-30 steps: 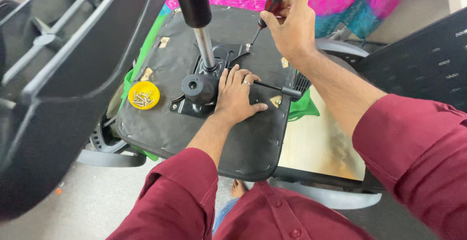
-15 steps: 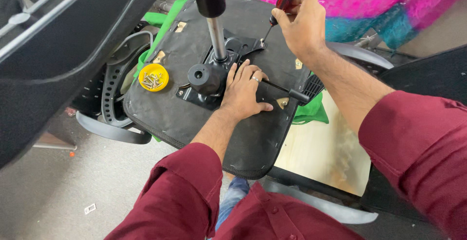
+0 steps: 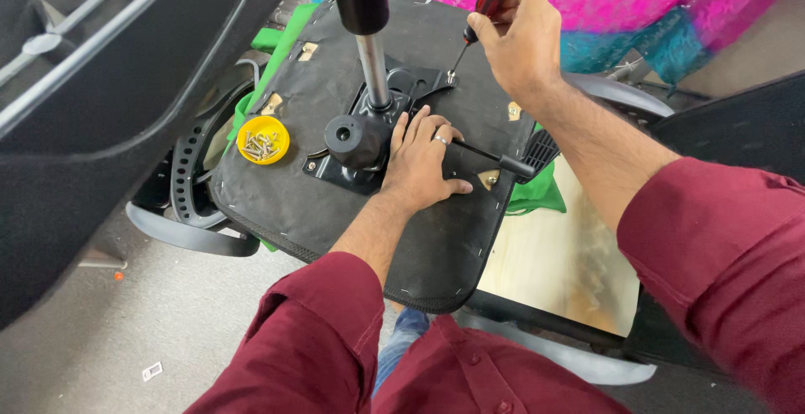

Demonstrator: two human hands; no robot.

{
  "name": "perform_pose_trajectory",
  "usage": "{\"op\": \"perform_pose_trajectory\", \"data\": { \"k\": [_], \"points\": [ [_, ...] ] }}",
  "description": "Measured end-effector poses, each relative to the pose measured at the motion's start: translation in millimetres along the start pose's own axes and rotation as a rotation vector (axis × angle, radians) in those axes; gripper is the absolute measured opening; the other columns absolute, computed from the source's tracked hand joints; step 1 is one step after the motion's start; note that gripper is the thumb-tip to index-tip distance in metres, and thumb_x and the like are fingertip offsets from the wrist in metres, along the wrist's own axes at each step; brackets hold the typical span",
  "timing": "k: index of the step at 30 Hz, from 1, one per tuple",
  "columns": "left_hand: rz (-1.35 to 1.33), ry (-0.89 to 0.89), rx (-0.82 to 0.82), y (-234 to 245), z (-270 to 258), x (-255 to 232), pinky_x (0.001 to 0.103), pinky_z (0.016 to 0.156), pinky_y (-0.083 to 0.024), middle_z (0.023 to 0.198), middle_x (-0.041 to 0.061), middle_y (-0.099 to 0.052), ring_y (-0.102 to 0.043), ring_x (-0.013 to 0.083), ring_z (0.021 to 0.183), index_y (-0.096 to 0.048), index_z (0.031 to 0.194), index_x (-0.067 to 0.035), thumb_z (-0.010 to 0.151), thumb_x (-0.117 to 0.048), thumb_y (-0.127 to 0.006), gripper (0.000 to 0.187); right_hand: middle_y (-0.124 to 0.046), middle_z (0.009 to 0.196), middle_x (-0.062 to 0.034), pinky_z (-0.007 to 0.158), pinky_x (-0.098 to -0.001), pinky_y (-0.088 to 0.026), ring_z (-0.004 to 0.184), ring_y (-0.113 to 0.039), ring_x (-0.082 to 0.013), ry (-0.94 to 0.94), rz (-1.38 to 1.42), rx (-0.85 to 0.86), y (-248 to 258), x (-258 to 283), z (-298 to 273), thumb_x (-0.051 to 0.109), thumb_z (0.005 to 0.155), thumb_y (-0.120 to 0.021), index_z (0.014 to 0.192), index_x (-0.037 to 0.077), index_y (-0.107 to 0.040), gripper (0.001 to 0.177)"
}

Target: The person uses a screwdriver to fasten screws into a metal bracket attached to the underside of an office chair seat. They then pick up a plastic chair base and position it over the central gas lift cylinder.

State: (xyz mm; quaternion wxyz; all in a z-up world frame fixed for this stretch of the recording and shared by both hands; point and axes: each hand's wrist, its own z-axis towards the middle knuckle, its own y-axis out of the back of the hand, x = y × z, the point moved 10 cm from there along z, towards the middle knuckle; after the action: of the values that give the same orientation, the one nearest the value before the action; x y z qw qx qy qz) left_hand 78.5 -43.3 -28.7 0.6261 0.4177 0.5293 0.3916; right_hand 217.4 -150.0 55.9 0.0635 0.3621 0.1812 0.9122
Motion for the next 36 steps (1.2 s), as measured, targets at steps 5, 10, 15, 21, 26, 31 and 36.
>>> {"op": "perform_pose_trajectory", "data": {
  "k": [5,10,15,21,26,31,36],
  "points": [
    [-0.011,-0.004,-0.004,0,-1,0,0.05,0.127,-0.008,0.14,0.005,-0.047,-0.024,0.0279,0.151,-0.057,0.127,-0.019,0.062,-0.047,-0.094,0.079,-0.072,0.105,-0.0134,0.078,-0.0299,-0.066,0.095,-0.08,-0.0205,-0.023,0.002,-0.015,0,-3,2,-0.005,0.102,-0.079,0.136,0.005,-0.036,0.056],
    [-0.016,-0.013,-0.022,1,-1,1,0.051,0.127,-0.008,0.14,0.005,-0.047,-0.025,0.0288,0.151,-0.058,0.126,-0.019,0.062,-0.047,-0.094,0.078,-0.072,0.106,-0.0126,0.079,-0.0298,-0.066,0.095,-0.08,-0.02,-0.024,0.007,-0.004,0,-4,3,-0.006,0.102,-0.079,0.135,0.006,-0.037,0.055],
    [-0.018,-0.014,-0.018,0,-1,1,0.051,0.127,-0.008,0.14,0.005,-0.047,-0.025,0.0289,0.151,-0.059,0.125,-0.019,0.062,-0.046,-0.094,0.077,-0.071,0.107,-0.0139,0.08,-0.0299,-0.067,0.098,-0.079,-0.0211,-0.013,0.044,0.036,-5,0,7,-0.006,0.098,-0.081,0.132,0.007,-0.043,0.053],
    [-0.016,-0.013,-0.009,0,0,0,0.051,0.126,-0.007,0.141,0.006,-0.047,-0.024,0.0294,0.151,-0.058,0.126,-0.019,0.063,-0.046,-0.093,0.077,-0.074,0.118,-0.0156,0.094,-0.036,-0.064,0.106,-0.077,-0.0244,0.273,-0.075,-0.017,-2,26,17,-0.01,0.092,-0.08,0.125,0.001,-0.051,0.045],
    [-0.009,0.004,0.015,-1,0,1,0.051,0.127,-0.006,0.141,0.006,-0.046,-0.023,0.0289,0.152,-0.057,0.127,-0.019,0.064,-0.047,-0.093,0.078,-0.077,0.106,-0.0115,0.081,-0.0314,-0.064,0.095,-0.079,-0.0194,-0.014,-0.02,0.003,-3,1,25,0.005,0.095,-0.087,0.123,0.003,-0.059,0.04],
    [-0.005,0.012,0.029,-2,1,2,0.051,0.127,-0.005,0.142,0.006,-0.045,-0.022,0.0288,0.152,-0.057,0.128,-0.019,0.064,-0.047,-0.093,0.079,-0.076,0.105,-0.0122,0.08,-0.0306,-0.062,0.093,-0.077,-0.0199,0.06,-0.074,0.023,-1,6,28,0.005,0.094,-0.089,0.124,0.002,-0.061,0.042],
    [0.004,0.019,0.033,-4,1,2,0.051,0.127,-0.004,0.141,0.006,-0.045,-0.021,0.0291,0.152,-0.057,0.127,-0.02,0.064,-0.048,-0.093,0.078,-0.077,0.108,-0.0107,0.082,-0.0297,-0.064,0.098,-0.078,-0.017,0.028,-0.03,0.036,-3,-1,31,-0.003,0.09,-0.082,0.125,0.002,-0.062,0.041]
  ]
}}
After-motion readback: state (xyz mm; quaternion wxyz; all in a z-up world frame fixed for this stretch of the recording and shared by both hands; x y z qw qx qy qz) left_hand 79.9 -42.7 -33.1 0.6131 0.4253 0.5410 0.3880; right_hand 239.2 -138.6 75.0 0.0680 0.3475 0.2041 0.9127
